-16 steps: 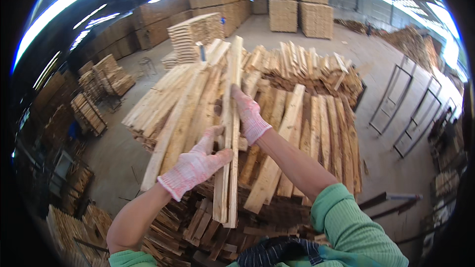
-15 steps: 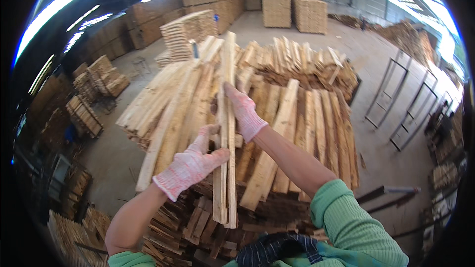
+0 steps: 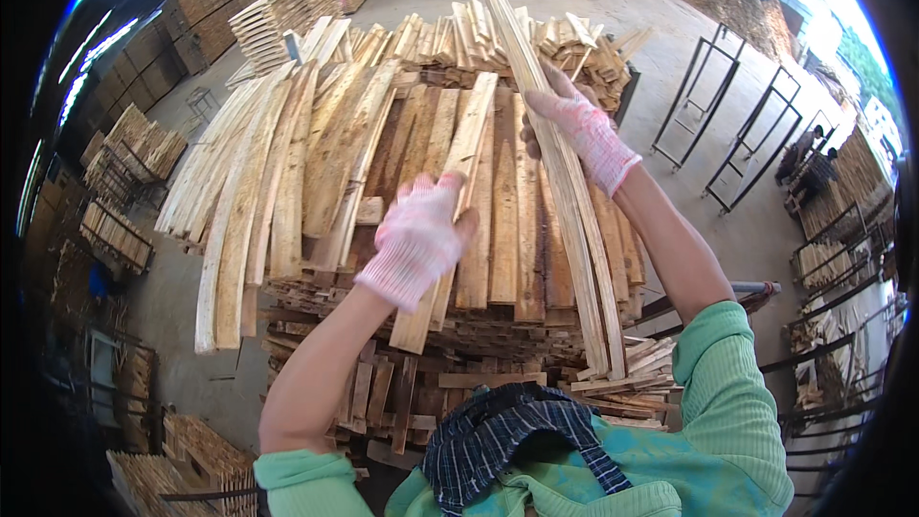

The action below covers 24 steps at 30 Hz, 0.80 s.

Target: The person organizes and stacks wooden planks by hand onto a large pile, occasionally fetching more planks from a nearby area.

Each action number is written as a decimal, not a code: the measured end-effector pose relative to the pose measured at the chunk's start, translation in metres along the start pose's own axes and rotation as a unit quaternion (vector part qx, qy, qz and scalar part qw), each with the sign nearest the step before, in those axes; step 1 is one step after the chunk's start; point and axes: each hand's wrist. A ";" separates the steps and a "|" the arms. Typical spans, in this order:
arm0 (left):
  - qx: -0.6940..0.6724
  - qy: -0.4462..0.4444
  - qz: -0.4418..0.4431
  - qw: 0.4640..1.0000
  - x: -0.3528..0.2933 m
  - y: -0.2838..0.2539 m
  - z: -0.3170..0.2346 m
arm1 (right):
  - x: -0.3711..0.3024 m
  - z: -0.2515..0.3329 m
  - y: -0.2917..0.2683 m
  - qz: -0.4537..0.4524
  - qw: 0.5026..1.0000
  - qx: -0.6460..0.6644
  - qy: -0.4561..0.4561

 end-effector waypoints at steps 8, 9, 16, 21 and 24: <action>0.066 -0.041 -0.011 0.997 0.109 0.097 0.030 | -0.028 -0.016 -0.058 -0.067 0.993 -0.005 0.092; 0.052 -0.043 -0.016 0.998 0.111 0.103 0.036 | -0.029 -0.016 -0.068 -0.041 0.994 -0.002 0.103; -0.400 -0.074 -0.047 0.912 0.109 0.063 0.050 | 0.032 -0.057 -0.087 -0.170 0.961 -0.214 0.042; -0.601 -0.107 -0.102 0.785 0.048 -0.025 0.010 | 0.036 -0.050 -0.085 -0.194 0.911 -0.363 0.032; -0.702 -0.058 -0.175 0.687 0.020 -0.054 0.005 | 0.031 -0.041 -0.076 -0.103 0.895 -0.434 -0.003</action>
Point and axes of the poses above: each hand's wrist, its own x-axis towards the middle knuckle, its own y-axis out of the palm, z = x × y, and after that the axes turned 9 degrees about -z, right-handed
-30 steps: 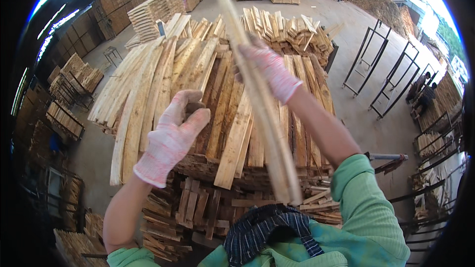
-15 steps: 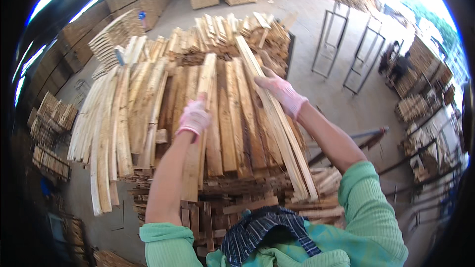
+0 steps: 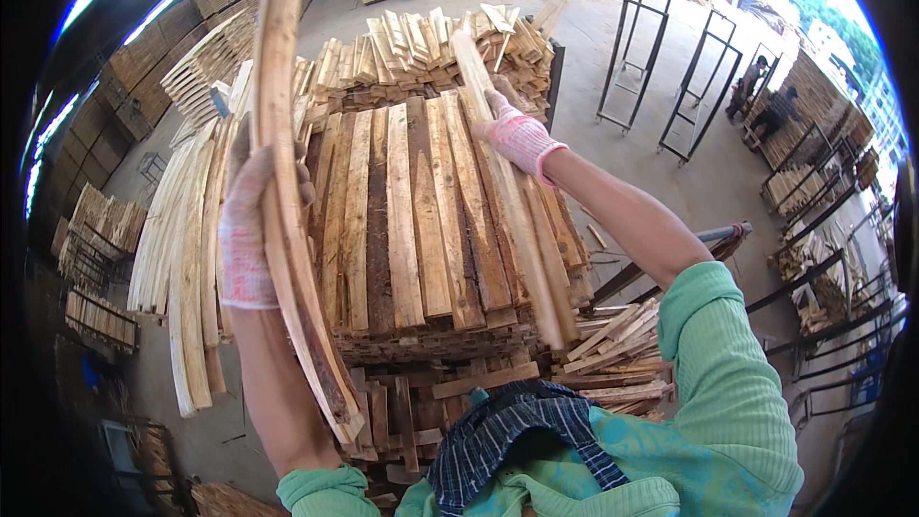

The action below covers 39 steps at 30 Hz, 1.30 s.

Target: The person organizes and stacks wooden planks by hand onto a large pile, occasionally fetching more planks from a nearby area.

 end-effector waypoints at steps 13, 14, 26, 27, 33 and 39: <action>0.078 0.083 -0.126 0.986 -0.075 -0.076 -0.054 | -0.071 0.008 0.022 0.119 0.916 -0.307 -0.229; 0.070 0.115 -0.158 0.978 -0.081 -0.079 -0.052 | -0.070 0.006 0.024 0.119 0.915 -0.306 -0.236; 0.064 0.135 -0.141 0.979 -0.112 -0.117 -0.049 | -0.034 0.038 0.006 0.163 0.985 -0.054 -0.010; 0.065 0.124 -0.127 0.982 -0.113 -0.125 -0.048 | -0.033 0.054 0.000 0.119 0.989 -0.079 -0.031; 0.048 0.102 -0.111 0.987 -0.106 -0.112 -0.037 | 0.057 0.000 0.012 -0.067 0.990 0.001 0.124; 0.056 0.081 -0.123 0.988 -0.120 -0.141 -0.038 | 0.038 0.007 0.033 0.139 0.975 -0.175 0.012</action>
Point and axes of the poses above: each hand's wrist, its own x-axis towards the middle knuckle, its own y-axis out of the palm, z = x × y, and after that the axes turned 9 degrees about -z, right-handed
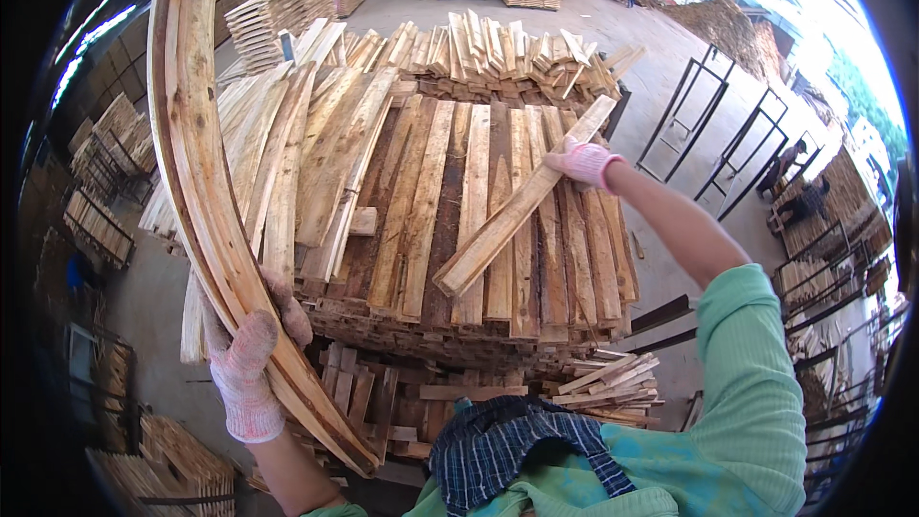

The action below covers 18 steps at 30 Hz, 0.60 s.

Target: The person organizes and stacks wooden planks by hand onto a large pile, occasionally fetching more planks from a nearby area.

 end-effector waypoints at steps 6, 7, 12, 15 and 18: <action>0.047 -0.011 -0.064 0.997 -0.017 -0.007 -0.011 | -0.017 0.043 -0.048 0.061 0.910 -0.331 -0.241; 0.038 -0.008 -0.045 0.998 -0.018 -0.013 -0.008 | 0.001 0.024 -0.047 0.053 0.846 -0.381 -0.369; 0.067 0.002 -0.079 0.995 -0.024 -0.018 -0.002 | 0.025 -0.005 -0.031 0.178 0.846 -0.320 -0.387; 0.077 -0.018 -0.107 0.991 -0.035 -0.020 -0.003 | 0.012 0.007 -0.027 0.138 0.804 -0.378 -0.438; 0.063 -0.034 -0.125 0.990 -0.044 -0.018 0.001 | 0.021 -0.003 -0.022 0.123 0.803 -0.354 -0.464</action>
Point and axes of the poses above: each hand's wrist, its own x-axis towards the middle knuckle, its own y-axis out of the palm, z = x × y, and after that the axes turned 9 degrees about -z, right-handed
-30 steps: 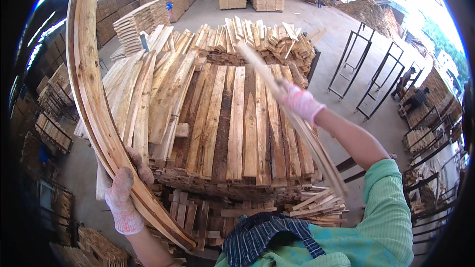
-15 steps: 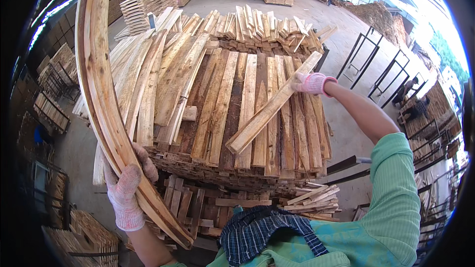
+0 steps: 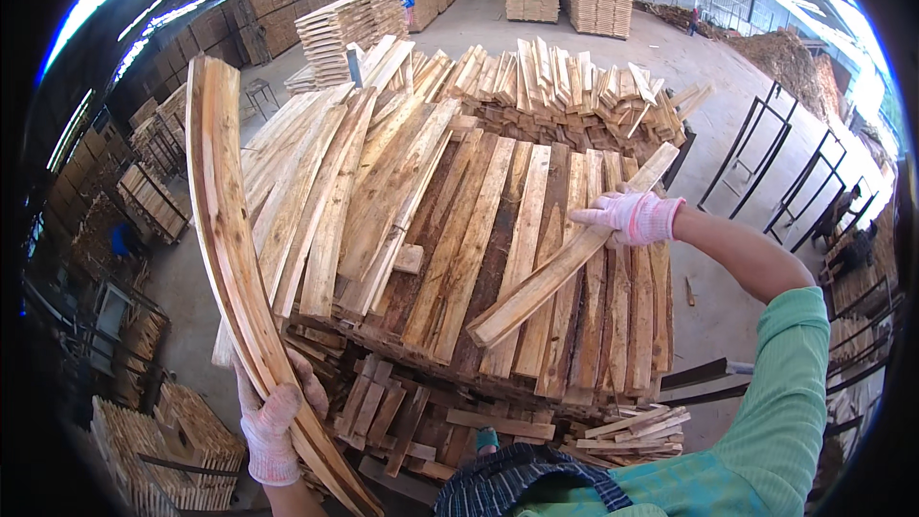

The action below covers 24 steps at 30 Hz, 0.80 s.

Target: The person organizes and stacks wooden planks by hand onto a large pile, occasionally fetching more planks from a nearby area.

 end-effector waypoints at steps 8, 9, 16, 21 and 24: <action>-0.009 -0.001 0.004 1.000 -0.004 -0.004 0.001 | 0.000 -0.003 -0.011 -0.082 0.996 -0.036 0.002; -0.014 -0.002 0.016 1.000 -0.002 -0.009 0.002 | 0.003 -0.003 -0.017 -0.092 0.995 -0.039 0.017; -0.027 0.003 0.021 0.999 -0.003 -0.002 0.012 | 0.030 0.009 -0.037 0.017 0.989 0.071 0.131; -0.034 -0.019 0.039 0.998 -0.002 -0.015 0.017 | 0.033 0.006 -0.010 -0.039 0.994 0.072 0.075; -0.027 -0.034 0.028 0.999 -0.002 -0.014 0.013 | 0.039 0.007 -0.026 -0.015 0.995 0.060 0.083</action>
Point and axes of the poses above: each hand's wrist, its own x-axis towards the middle knuckle, its own y-axis out of the palm, z = x × y, and after that the axes turned 9 degrees about -z, right-handed
